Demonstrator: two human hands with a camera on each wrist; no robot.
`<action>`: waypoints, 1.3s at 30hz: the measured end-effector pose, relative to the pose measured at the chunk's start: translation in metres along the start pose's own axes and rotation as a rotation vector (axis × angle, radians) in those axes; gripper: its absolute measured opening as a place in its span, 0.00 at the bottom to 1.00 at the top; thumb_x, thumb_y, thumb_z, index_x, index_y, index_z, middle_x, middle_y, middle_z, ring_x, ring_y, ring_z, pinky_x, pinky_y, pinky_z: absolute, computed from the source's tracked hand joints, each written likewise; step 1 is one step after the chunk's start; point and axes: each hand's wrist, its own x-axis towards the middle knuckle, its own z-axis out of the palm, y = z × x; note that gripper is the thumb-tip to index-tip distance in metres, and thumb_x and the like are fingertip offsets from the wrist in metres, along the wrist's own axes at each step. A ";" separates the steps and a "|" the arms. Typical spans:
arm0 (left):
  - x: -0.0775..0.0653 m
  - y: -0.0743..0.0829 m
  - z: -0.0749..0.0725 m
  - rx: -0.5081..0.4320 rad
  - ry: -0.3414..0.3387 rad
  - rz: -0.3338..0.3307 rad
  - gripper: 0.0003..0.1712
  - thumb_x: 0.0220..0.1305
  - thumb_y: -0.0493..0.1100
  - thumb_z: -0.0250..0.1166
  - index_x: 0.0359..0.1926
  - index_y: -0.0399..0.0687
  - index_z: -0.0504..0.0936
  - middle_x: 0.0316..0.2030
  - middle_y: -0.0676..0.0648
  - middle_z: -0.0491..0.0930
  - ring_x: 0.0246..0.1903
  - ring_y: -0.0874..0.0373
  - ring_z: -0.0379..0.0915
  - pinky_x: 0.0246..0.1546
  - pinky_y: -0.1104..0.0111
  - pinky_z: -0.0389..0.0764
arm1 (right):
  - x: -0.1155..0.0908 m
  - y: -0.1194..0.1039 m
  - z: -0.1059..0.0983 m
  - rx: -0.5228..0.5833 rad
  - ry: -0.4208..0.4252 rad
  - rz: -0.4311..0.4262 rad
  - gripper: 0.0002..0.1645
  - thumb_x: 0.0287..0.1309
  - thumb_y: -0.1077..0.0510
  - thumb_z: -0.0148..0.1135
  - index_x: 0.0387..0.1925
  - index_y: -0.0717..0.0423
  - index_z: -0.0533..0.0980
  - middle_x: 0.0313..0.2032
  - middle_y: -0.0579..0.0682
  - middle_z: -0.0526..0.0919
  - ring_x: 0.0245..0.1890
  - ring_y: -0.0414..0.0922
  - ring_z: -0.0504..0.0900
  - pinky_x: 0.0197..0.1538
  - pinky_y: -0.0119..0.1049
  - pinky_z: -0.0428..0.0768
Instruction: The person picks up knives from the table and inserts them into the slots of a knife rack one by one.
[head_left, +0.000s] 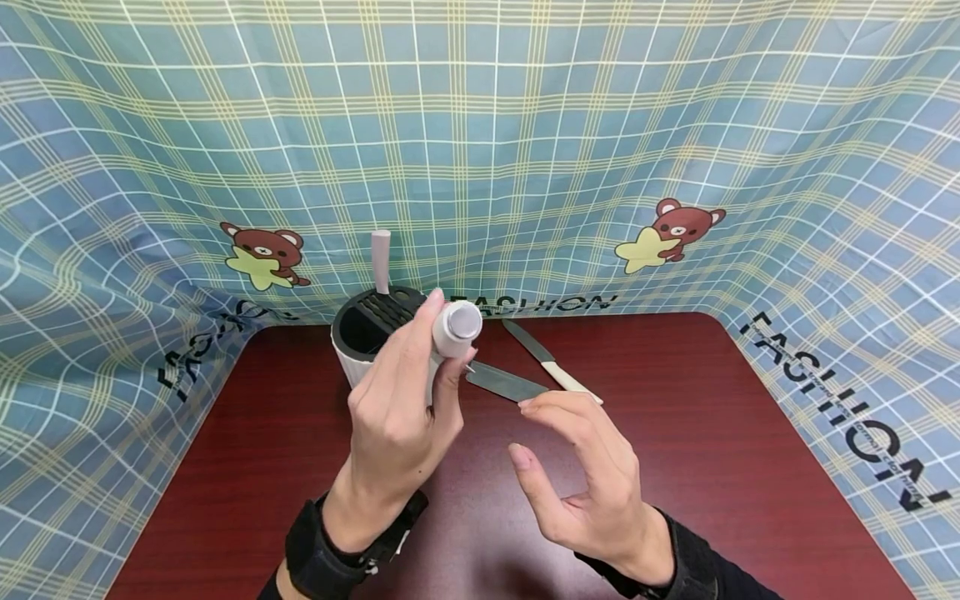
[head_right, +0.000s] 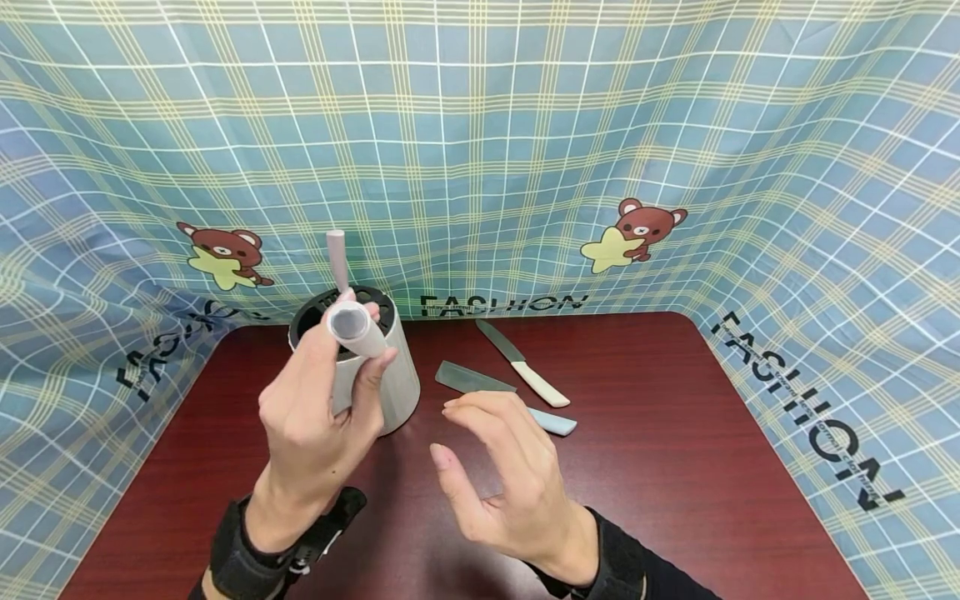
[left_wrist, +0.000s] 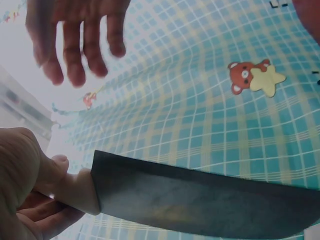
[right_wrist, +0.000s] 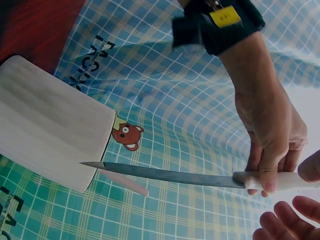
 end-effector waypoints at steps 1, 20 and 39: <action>0.003 -0.001 0.000 -0.004 0.002 -0.004 0.22 0.69 0.37 0.65 0.58 0.23 0.77 0.45 0.31 0.86 0.40 0.43 0.86 0.42 0.53 0.87 | 0.000 0.000 0.000 0.000 0.001 0.001 0.15 0.64 0.61 0.64 0.37 0.76 0.78 0.35 0.64 0.83 0.38 0.53 0.82 0.45 0.37 0.81; 0.028 -0.039 0.010 -0.026 0.020 -0.098 0.25 0.68 0.39 0.67 0.60 0.26 0.75 0.47 0.32 0.85 0.40 0.44 0.85 0.42 0.51 0.86 | -0.012 0.005 -0.002 0.010 -0.014 0.057 0.14 0.64 0.62 0.63 0.37 0.76 0.78 0.36 0.62 0.83 0.39 0.52 0.82 0.48 0.36 0.80; 0.031 -0.068 0.025 -0.039 -0.042 -0.095 0.25 0.68 0.37 0.66 0.61 0.25 0.74 0.46 0.31 0.84 0.41 0.42 0.84 0.43 0.51 0.86 | -0.016 0.009 -0.005 -0.004 -0.024 0.079 0.14 0.64 0.62 0.62 0.38 0.75 0.78 0.37 0.62 0.83 0.40 0.52 0.82 0.50 0.35 0.80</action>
